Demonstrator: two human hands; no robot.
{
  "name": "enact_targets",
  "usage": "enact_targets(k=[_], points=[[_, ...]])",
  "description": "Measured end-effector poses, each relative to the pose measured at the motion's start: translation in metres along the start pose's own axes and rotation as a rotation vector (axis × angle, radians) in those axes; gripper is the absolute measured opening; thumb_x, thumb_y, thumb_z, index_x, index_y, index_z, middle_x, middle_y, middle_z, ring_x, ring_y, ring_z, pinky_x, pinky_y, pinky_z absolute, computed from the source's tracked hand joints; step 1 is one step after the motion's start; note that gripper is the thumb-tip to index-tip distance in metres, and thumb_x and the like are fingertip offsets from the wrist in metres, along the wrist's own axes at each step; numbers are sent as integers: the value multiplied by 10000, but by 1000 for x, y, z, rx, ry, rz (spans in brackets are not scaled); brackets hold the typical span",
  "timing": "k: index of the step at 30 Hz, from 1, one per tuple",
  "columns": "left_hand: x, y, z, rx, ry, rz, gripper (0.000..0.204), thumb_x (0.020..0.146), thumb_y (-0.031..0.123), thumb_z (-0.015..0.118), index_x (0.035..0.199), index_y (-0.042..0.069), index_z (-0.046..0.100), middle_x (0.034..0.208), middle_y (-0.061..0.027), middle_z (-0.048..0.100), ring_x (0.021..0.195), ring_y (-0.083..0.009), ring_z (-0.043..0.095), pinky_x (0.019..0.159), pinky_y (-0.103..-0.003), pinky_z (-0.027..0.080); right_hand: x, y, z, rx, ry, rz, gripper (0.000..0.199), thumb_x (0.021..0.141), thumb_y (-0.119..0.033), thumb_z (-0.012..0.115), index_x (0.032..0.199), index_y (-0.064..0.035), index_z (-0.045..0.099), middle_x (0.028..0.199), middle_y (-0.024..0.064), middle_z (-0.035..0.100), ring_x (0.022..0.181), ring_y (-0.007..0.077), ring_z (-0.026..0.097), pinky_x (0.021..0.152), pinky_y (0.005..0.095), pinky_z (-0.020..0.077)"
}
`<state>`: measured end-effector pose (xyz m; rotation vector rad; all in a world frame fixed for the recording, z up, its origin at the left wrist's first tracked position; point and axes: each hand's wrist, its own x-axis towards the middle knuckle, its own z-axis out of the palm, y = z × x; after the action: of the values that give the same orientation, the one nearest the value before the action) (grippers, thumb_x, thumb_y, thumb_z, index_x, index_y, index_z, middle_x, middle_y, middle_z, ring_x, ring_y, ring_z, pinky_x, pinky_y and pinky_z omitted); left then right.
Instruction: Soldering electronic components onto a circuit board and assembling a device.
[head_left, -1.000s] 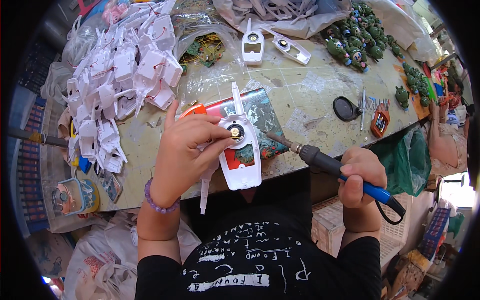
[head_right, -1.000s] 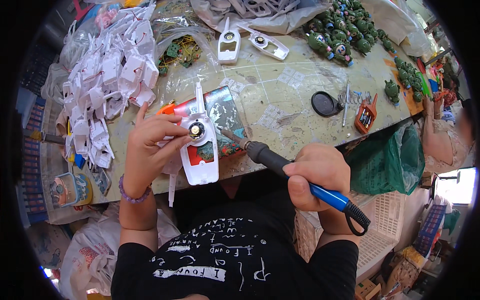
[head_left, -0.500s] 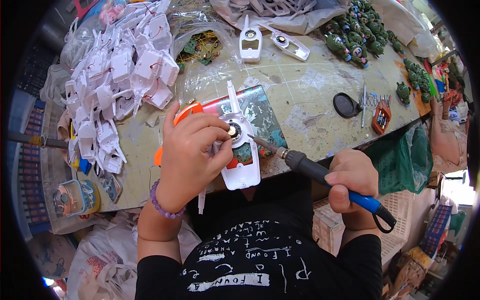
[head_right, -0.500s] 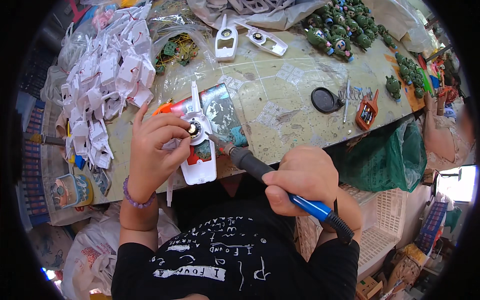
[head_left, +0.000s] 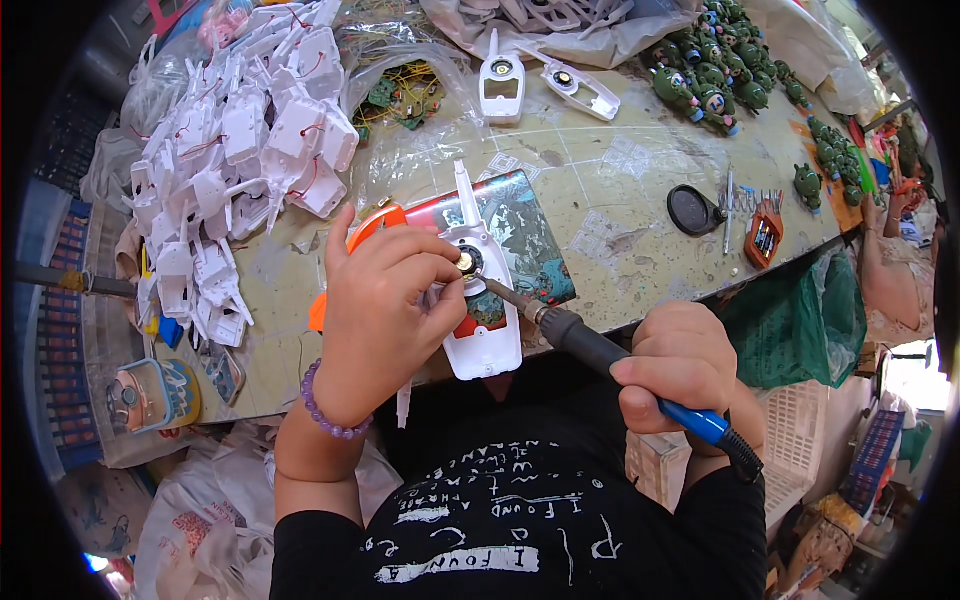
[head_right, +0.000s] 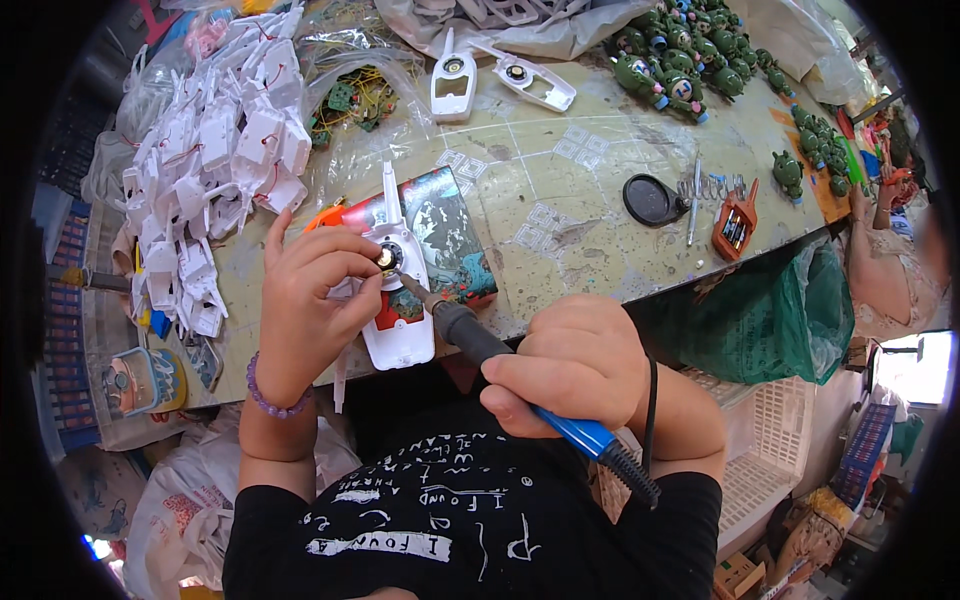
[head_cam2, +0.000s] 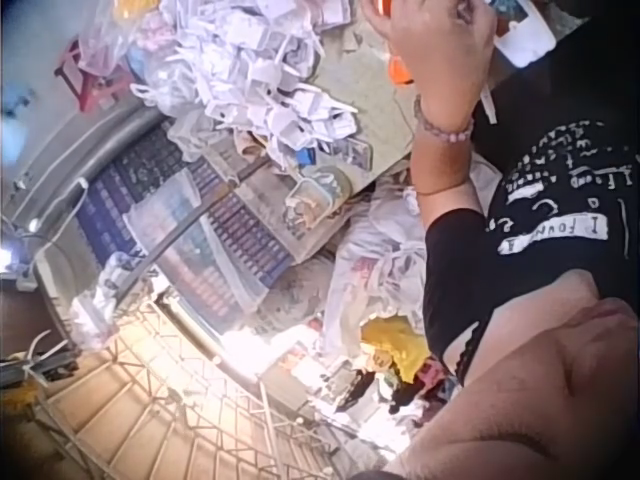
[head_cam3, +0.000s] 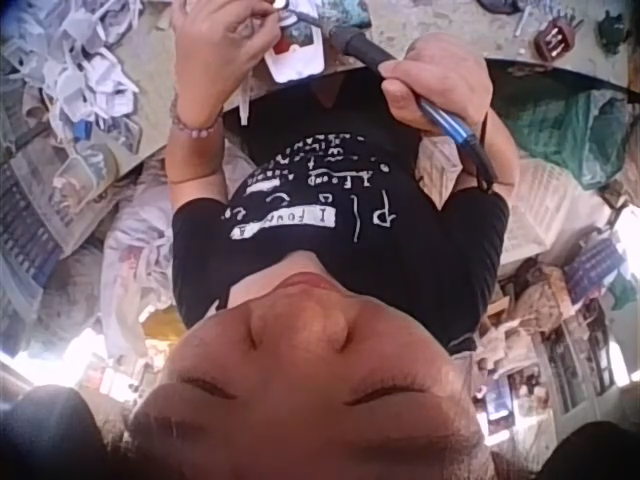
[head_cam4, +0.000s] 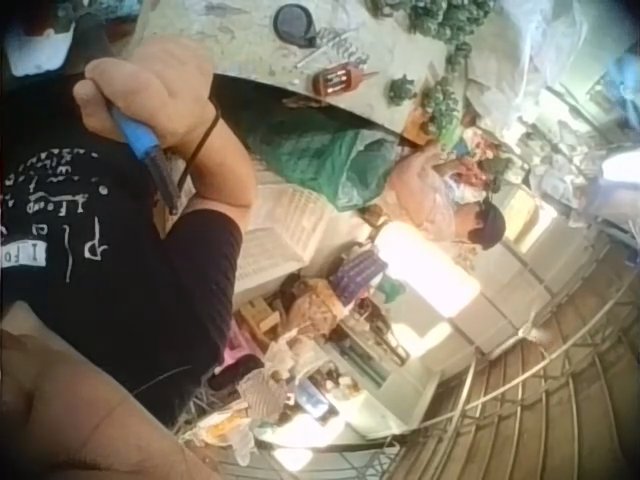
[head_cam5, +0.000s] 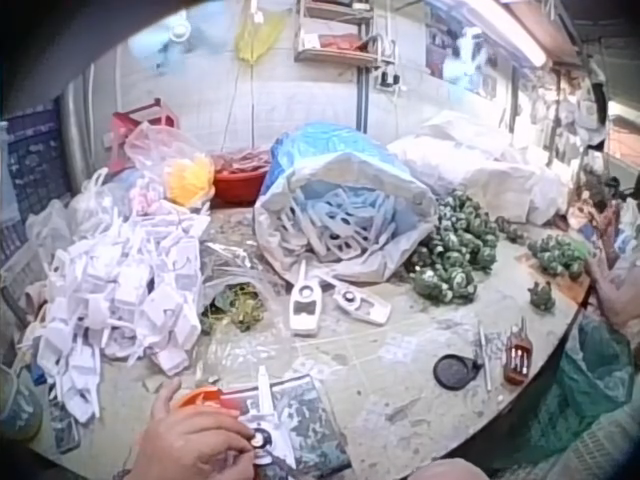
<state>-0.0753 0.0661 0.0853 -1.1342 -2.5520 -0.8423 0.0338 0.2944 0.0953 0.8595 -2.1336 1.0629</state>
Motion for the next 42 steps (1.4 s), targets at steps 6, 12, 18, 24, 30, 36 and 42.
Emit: enact_targets(k=[6,12,18,24,30,36,42], points=[[1,1,0,7,-6,-3,69,707,61,701,712,94,641,876,21,680,903,-182,637,1080,-552,226,3,0,0,3,8,0,136,857,-138,644,945,-50,588,574,33,524,448,193,505,426,315,364],[0,2,-1,47,-3,29,72,710,77,710,726,95,642,868,17,670,885,-181,631,1072,-564,239,31,-6,-6,-10,-129,-57,199,750,-93,698,927,-44,619,572,17,512,435,197,487,424,330,355],[-3,1,-2,55,12,27,64,715,93,710,734,93,649,856,10,664,867,-179,627,1067,-572,249,43,-7,-8,-46,-235,-44,188,725,-117,719,888,-66,641,581,7,516,484,197,517,451,338,367],[0,4,-1,22,16,22,63,716,89,709,726,91,646,870,15,672,889,-179,632,1075,-567,232,1,-5,-29,-43,111,104,130,777,-89,677,881,-30,625,595,42,522,452,182,499,423,274,356],[3,7,-1,-9,11,21,51,722,96,692,716,80,644,859,4,667,881,-190,629,1076,-564,233,-46,7,-54,-147,916,371,98,929,-128,578,921,-43,529,702,22,490,521,61,414,485,185,332],[0,10,-3,-17,22,6,40,723,87,680,711,77,643,871,-5,668,886,-200,626,1087,-557,214,-75,32,-183,-490,1074,573,158,951,-190,551,899,-44,580,608,-26,460,508,35,395,448,188,264],[0,8,1,-17,0,5,23,739,79,664,719,75,652,883,-14,673,895,-198,635,1099,-595,174,-90,96,-231,-491,983,908,183,917,-243,592,825,-86,575,597,-47,461,476,44,387,429,208,265]])
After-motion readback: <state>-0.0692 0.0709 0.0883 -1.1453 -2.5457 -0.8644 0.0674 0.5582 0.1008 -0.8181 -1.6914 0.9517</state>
